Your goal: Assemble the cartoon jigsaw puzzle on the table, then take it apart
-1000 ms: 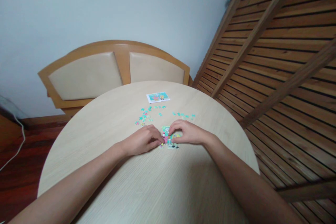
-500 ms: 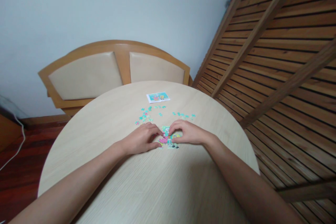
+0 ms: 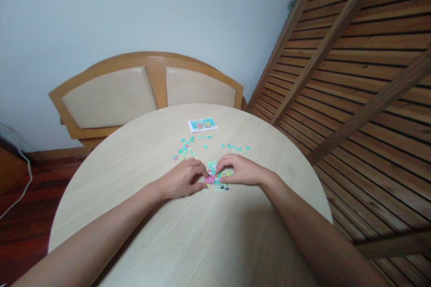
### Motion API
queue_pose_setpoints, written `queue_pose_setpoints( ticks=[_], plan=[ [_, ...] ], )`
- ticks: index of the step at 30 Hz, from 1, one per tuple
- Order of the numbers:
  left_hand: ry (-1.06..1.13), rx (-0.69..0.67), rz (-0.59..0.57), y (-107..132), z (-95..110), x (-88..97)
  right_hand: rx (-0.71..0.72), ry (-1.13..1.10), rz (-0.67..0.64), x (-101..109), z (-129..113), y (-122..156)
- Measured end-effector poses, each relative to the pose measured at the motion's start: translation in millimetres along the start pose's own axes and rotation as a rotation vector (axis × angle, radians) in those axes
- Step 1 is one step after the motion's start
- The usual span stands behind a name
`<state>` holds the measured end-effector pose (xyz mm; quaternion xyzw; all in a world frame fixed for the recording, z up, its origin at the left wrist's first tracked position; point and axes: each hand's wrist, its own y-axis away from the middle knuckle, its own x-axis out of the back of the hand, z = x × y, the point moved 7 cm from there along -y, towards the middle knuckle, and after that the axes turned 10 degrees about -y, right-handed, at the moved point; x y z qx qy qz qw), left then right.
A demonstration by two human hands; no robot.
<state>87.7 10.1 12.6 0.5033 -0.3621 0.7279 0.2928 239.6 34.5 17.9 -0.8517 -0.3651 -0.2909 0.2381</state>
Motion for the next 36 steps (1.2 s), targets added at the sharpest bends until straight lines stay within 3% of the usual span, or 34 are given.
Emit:
queue_pose_setpoints(
  ticks=[5,8,11,15,23,36],
  plan=[
    [0.025,0.003,0.013,1.4,-7.6,13.4,0.002,-0.006,0.004,1.0,-0.6,0.1],
    [-0.040,0.157,0.096,9.6,-38.7,33.5,0.001,-0.012,0.002,0.9,0.1,-0.1],
    [-0.159,0.303,0.103,22.6,-75.5,47.5,0.010,-0.007,-0.003,0.1,0.4,-0.3],
    [-0.167,0.438,0.013,36.8,-108.4,48.4,0.017,0.026,0.001,-0.9,3.2,-0.6],
    [-0.179,0.490,-0.089,41.4,-114.6,35.4,0.027,0.099,0.068,-0.5,11.1,-2.8],
    [-0.054,0.448,-0.097,39.6,-111.6,32.1,0.026,0.104,0.081,1.3,9.7,-2.6]
  ],
)
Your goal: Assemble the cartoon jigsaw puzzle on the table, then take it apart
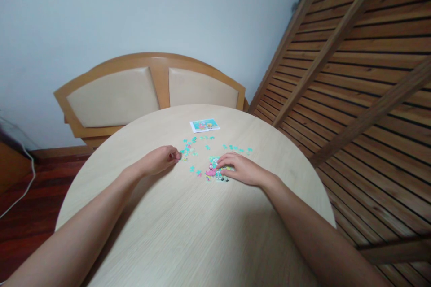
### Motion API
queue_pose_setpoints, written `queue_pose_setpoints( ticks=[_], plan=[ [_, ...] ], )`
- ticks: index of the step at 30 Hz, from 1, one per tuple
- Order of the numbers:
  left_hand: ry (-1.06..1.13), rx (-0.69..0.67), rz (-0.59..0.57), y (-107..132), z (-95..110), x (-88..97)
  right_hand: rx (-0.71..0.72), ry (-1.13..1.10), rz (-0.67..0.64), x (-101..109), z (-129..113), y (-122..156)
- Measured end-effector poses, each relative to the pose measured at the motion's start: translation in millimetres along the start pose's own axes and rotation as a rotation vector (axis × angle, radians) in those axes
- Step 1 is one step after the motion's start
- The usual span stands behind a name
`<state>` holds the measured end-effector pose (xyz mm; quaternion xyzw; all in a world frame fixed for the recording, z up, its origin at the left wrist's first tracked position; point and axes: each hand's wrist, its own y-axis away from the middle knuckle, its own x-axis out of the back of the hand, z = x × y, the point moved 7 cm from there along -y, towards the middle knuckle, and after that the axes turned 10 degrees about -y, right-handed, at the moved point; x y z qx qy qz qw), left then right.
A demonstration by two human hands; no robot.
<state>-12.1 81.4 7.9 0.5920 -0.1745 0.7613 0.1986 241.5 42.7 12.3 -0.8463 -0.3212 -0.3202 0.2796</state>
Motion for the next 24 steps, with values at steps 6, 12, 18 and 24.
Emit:
queue_pose_setpoints(
  ticks=[6,12,18,24],
  plan=[
    [-0.011,0.041,0.105,-2.5,-2.3,1.2,0.001,-0.004,0.002,0.8,0.7,0.7],
    [-0.107,-0.094,0.223,-12.7,14.3,-10.5,0.000,0.000,0.001,0.9,1.7,1.5],
    [-0.255,0.074,0.215,-13.8,-1.9,-8.4,0.001,-0.002,-0.004,1.5,-0.2,1.9],
    [-0.349,0.233,0.233,-6.6,-28.4,3.3,0.005,-0.008,-0.004,2.0,-0.3,3.4]
  ],
)
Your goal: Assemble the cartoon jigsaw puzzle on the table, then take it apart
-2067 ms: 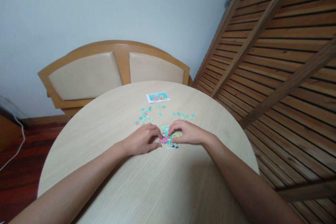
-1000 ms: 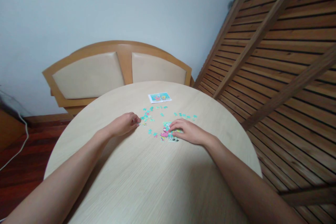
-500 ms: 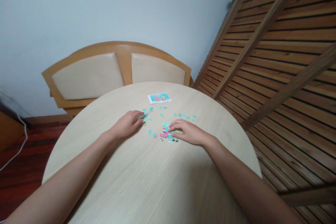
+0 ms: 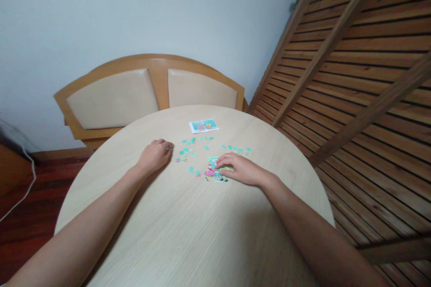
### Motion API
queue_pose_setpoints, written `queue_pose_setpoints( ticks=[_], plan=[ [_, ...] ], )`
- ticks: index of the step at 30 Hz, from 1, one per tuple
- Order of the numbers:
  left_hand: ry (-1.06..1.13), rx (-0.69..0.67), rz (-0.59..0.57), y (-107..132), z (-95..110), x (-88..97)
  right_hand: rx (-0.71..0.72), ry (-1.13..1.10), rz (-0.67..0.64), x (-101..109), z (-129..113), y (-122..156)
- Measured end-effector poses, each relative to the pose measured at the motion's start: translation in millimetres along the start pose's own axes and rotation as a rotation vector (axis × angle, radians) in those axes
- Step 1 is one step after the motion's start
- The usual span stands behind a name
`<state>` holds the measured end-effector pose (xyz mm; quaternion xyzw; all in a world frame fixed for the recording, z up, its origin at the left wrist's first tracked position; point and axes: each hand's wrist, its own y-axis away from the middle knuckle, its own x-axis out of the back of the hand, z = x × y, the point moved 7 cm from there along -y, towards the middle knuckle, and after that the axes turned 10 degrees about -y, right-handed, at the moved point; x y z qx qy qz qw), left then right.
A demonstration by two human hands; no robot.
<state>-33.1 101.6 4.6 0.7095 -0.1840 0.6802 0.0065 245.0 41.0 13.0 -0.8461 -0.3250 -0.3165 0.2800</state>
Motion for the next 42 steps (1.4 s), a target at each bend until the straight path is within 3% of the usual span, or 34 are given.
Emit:
queue_pose_setpoints(
  ticks=[8,14,21,26,35,42],
  plan=[
    [0.030,0.033,-0.021,-2.5,-25.7,-13.2,-0.001,0.010,-0.006,-0.2,-1.9,-0.7],
    [0.080,0.012,-0.031,-2.6,-30.0,-11.6,0.008,0.005,-0.004,-1.1,-0.5,-0.7],
    [0.134,-0.011,-0.123,-1.1,-22.2,-5.1,-0.002,0.004,0.002,-1.2,0.1,-1.4],
    [0.245,-0.127,-0.229,4.3,-3.0,2.4,0.007,-0.007,0.001,-2.1,1.7,-1.5],
    [0.351,-0.359,-0.207,8.9,11.6,9.5,0.005,0.001,-0.003,-2.0,1.9,-2.6],
    [0.337,-0.325,-0.217,8.7,8.1,10.3,-0.005,0.003,-0.003,-2.6,0.9,-2.8]
  ],
)
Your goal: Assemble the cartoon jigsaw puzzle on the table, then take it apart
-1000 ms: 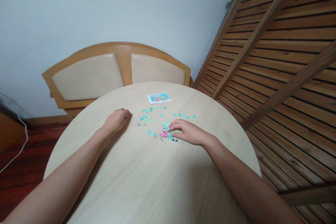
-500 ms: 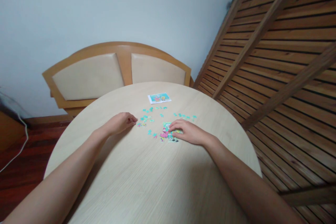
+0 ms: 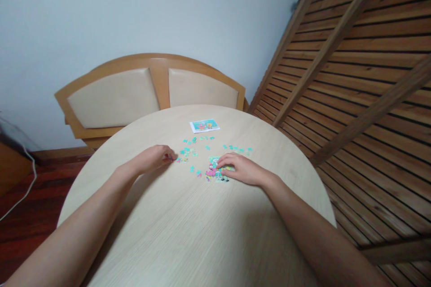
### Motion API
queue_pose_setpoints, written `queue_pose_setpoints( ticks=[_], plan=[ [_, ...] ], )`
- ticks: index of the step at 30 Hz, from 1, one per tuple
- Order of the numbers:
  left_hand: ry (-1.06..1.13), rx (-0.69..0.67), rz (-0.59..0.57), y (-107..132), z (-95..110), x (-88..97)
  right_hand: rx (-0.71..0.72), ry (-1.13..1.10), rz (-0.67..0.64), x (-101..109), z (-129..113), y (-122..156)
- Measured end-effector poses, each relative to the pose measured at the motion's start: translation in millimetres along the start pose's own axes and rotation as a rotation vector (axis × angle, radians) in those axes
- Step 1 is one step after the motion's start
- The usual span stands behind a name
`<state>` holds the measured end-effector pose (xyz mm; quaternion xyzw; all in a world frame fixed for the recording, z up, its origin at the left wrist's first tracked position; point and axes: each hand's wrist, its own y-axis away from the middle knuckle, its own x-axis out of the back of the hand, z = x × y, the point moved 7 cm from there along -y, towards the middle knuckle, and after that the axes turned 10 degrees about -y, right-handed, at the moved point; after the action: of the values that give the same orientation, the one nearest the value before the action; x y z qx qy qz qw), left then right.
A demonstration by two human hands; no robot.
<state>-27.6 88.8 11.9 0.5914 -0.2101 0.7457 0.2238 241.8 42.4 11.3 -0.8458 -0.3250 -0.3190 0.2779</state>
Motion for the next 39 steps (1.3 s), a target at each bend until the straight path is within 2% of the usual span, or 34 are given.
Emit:
queue_pose_setpoints(
  ticks=[4,7,12,17,22,28,34,39],
  plan=[
    [0.046,0.104,-0.073,2.5,-2.7,-2.0,0.005,-0.001,0.001,-0.2,1.1,0.1],
    [0.062,0.091,-0.105,3.5,-0.1,-2.3,0.012,-0.002,0.003,0.1,1.2,-0.1],
    [0.031,0.018,-0.068,2.9,2.1,-1.3,0.011,-0.007,0.009,0.3,0.7,0.3],
    [0.117,0.083,-0.067,4.2,4.1,0.6,0.011,-0.007,0.013,0.7,0.3,0.8],
    [0.310,0.028,0.057,-2.4,23.1,6.4,0.017,-0.005,0.006,1.8,-0.8,0.4],
    [0.610,0.011,0.089,-15.2,50.6,-20.1,0.026,-0.014,-0.023,2.1,-4.6,1.2],
    [0.579,0.013,0.166,-17.5,81.5,-29.0,0.003,-0.047,-0.057,2.2,-11.6,1.8],
    [0.597,0.020,0.188,-20.0,92.5,-33.5,-0.023,-0.079,-0.069,2.5,-14.0,2.6]
  ],
)
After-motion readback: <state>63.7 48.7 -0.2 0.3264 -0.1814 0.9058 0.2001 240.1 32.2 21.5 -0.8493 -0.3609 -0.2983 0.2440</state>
